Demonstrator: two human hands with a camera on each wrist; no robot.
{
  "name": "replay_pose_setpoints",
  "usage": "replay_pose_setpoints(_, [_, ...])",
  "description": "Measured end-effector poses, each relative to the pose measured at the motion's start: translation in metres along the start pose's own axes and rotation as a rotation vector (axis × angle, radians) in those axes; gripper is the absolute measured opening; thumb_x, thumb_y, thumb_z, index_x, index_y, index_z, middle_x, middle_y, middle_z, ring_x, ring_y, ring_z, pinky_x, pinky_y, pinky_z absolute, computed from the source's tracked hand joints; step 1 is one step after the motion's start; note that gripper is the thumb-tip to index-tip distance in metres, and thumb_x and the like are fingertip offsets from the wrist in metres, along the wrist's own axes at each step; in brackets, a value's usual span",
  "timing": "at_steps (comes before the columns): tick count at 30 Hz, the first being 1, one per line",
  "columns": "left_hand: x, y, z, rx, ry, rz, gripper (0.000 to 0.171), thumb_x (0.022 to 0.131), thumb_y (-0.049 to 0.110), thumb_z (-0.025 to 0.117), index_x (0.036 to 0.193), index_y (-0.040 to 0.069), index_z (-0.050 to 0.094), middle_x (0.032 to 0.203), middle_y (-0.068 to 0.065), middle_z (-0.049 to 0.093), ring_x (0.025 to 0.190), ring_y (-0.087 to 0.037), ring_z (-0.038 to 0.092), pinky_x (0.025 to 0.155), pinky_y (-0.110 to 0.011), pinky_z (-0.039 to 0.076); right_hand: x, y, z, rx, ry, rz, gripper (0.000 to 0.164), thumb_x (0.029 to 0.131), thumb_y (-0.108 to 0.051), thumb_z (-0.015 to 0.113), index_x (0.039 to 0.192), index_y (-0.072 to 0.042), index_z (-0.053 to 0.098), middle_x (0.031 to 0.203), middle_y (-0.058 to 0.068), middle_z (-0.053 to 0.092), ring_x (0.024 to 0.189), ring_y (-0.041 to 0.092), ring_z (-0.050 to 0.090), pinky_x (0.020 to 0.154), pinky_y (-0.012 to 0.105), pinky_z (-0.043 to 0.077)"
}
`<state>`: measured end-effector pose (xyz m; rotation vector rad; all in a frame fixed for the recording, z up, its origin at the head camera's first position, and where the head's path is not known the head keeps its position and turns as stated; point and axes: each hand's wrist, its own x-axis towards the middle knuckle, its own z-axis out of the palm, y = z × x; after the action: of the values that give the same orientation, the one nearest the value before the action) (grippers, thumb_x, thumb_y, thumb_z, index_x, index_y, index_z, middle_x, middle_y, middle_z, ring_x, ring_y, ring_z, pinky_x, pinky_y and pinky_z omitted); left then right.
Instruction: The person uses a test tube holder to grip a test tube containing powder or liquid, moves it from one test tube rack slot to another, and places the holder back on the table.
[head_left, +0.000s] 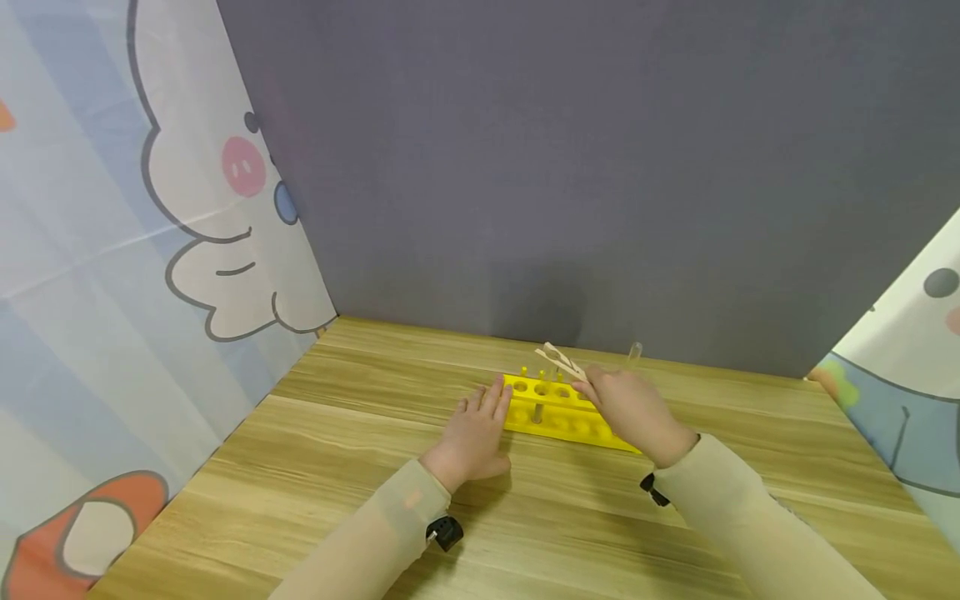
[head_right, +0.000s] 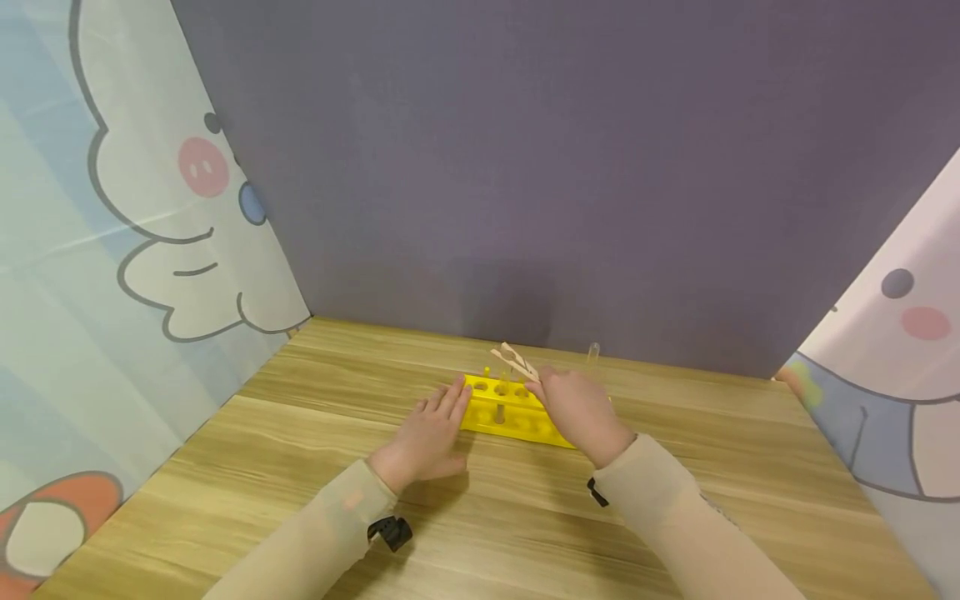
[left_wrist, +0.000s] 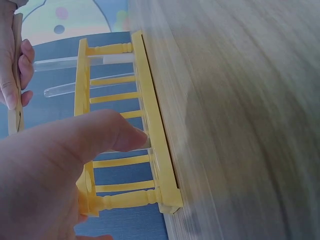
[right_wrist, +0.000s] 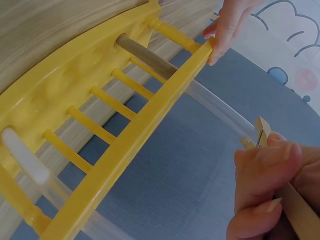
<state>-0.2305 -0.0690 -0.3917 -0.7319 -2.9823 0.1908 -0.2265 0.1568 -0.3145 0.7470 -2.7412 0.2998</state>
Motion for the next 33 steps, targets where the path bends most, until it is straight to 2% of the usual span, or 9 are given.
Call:
replay_pose_setpoints(5, [0.0, 0.001, 0.0, 0.015, -0.003, -0.004, 0.102, 0.077, 0.052, 0.062, 0.15, 0.004, 0.01, 0.155, -0.017, 0.004, 0.133, -0.036, 0.028, 0.103, -0.048, 0.032, -0.001, 0.001, 0.002, -0.01, -0.004, -0.012, 0.025, 0.094, -0.02, 0.055, 0.072, -0.008, 0.049, 0.051, -0.003, 0.034, 0.042, 0.008, 0.026, 0.04, 0.023, 0.026])
replay_pose_setpoints(15, [0.0, 0.002, -0.001, 0.022, -0.009, -0.009, 0.102, 0.077, 0.053, 0.062, 0.15, 0.004, 0.01, 0.155, -0.017, 0.004, 0.133, -0.036, 0.029, 0.103, -0.047, 0.033, -0.003, 0.002, 0.004, 0.017, -0.056, 0.024, 0.024, 0.094, -0.023, 0.053, 0.076, -0.007, 0.053, 0.052, -0.002, 0.035, 0.043, 0.008, 0.026, 0.04, 0.023, 0.026])
replay_pose_setpoints(20, [0.001, 0.002, 0.0, 0.053, -0.006, -0.011, 0.103, 0.076, 0.055, 0.061, 0.149, 0.003, 0.01, 0.154, -0.017, 0.006, 0.132, -0.035, 0.032, 0.102, -0.045, 0.035, -0.003, 0.004, 0.007, 0.02, -0.063, 0.028, 0.025, 0.095, -0.022, 0.052, 0.074, -0.009, 0.049, 0.053, -0.002, 0.035, 0.043, 0.008, 0.027, 0.041, 0.023, 0.027])
replay_pose_setpoints(27, [0.001, 0.003, 0.001, 0.046, -0.006, -0.011, 0.103, 0.077, 0.054, 0.061, 0.15, 0.004, 0.008, 0.155, -0.017, 0.004, 0.132, -0.035, 0.031, 0.102, -0.046, 0.034, -0.003, 0.006, 0.01, 0.012, -0.061, 0.008, 0.025, 0.094, -0.021, 0.054, 0.073, -0.009, 0.049, 0.053, -0.002, 0.036, 0.043, 0.008, 0.028, 0.041, 0.022, 0.027])
replay_pose_setpoints(33, [0.002, 0.003, 0.003, 0.046, -0.002, -0.013, 0.104, 0.076, 0.054, 0.061, 0.15, 0.004, 0.009, 0.155, -0.017, 0.005, 0.132, -0.035, 0.031, 0.102, -0.046, 0.035, -0.003, 0.006, 0.011, 0.036, -0.089, 0.023, 0.022, 0.095, -0.022, 0.053, 0.077, -0.008, 0.052, 0.053, -0.002, 0.037, 0.043, 0.008, 0.027, 0.041, 0.021, 0.025])
